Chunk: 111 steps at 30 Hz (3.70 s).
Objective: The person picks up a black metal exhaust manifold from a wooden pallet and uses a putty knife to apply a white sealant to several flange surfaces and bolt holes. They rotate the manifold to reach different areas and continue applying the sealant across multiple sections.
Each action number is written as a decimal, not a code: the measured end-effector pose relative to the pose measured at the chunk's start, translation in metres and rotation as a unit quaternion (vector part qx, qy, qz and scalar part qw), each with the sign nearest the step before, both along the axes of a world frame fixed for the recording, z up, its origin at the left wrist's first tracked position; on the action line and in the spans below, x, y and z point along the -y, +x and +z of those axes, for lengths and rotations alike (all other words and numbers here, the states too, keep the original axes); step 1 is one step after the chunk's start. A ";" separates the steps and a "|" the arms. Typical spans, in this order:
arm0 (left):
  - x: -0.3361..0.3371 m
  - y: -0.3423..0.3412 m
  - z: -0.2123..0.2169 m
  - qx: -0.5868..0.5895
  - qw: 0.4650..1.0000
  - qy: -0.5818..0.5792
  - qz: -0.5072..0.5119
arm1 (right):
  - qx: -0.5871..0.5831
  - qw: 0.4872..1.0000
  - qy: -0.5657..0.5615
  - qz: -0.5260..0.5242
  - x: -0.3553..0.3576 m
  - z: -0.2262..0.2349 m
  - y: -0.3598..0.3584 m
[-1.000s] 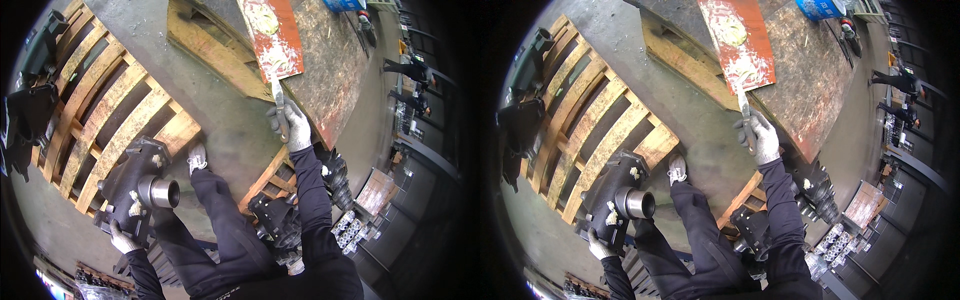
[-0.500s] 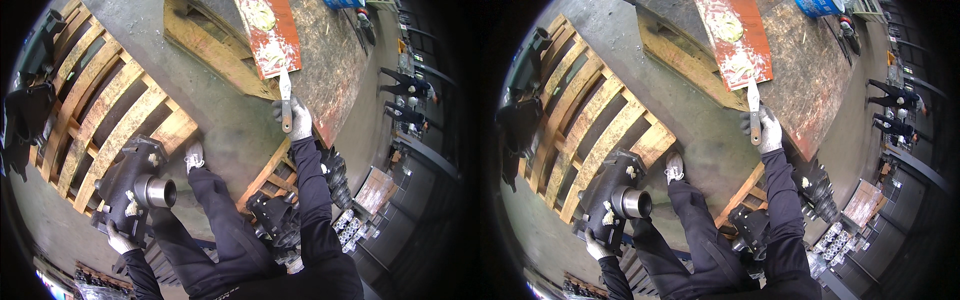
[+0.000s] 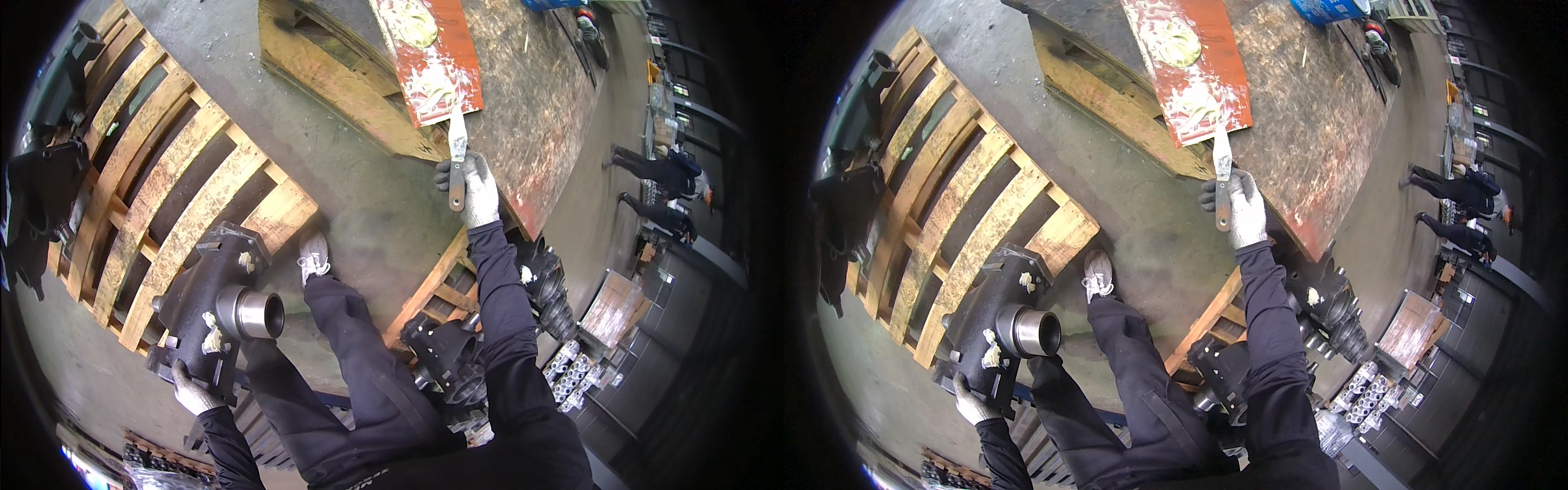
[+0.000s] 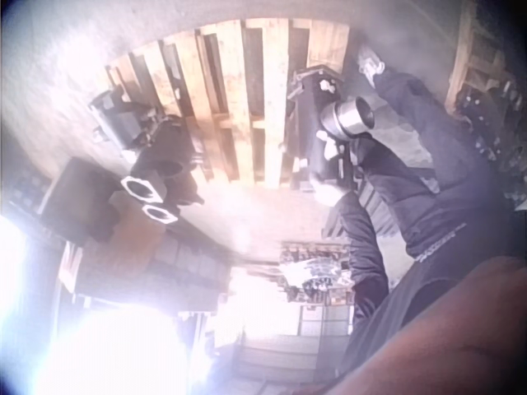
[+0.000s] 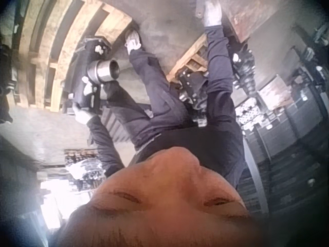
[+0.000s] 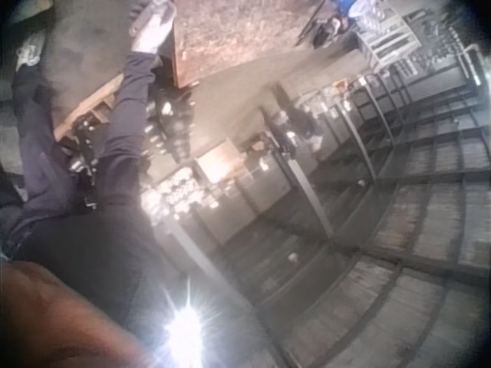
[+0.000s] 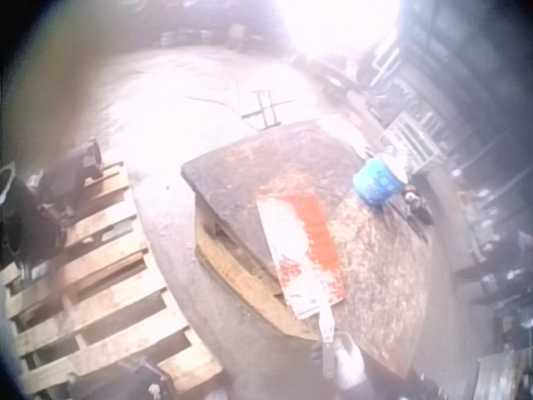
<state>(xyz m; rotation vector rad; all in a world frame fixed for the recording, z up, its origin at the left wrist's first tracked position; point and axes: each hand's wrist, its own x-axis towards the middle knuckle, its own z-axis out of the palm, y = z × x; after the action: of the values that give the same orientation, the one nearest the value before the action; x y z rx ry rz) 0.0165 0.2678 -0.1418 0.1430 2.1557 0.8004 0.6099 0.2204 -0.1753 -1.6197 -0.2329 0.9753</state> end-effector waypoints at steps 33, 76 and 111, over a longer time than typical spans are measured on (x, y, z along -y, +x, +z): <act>-0.001 0.015 0.017 -0.023 0.999 -0.010 -0.043 | 0.001 1.000 -0.018 0.013 -0.011 -0.013 -0.098; -0.007 -0.004 0.004 0.008 1.000 0.010 -0.016 | 0.106 0.994 -0.026 0.014 0.002 -0.012 -0.028; 0.012 -0.007 0.011 -0.046 0.998 0.022 -0.048 | 0.208 0.780 -0.084 0.584 -0.057 -0.165 -0.232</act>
<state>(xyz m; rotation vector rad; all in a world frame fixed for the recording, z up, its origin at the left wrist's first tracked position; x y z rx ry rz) 0.0095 0.2560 -0.1304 0.3089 2.1999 0.7992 0.3780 0.2777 -0.3403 -1.7960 -1.6501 1.5358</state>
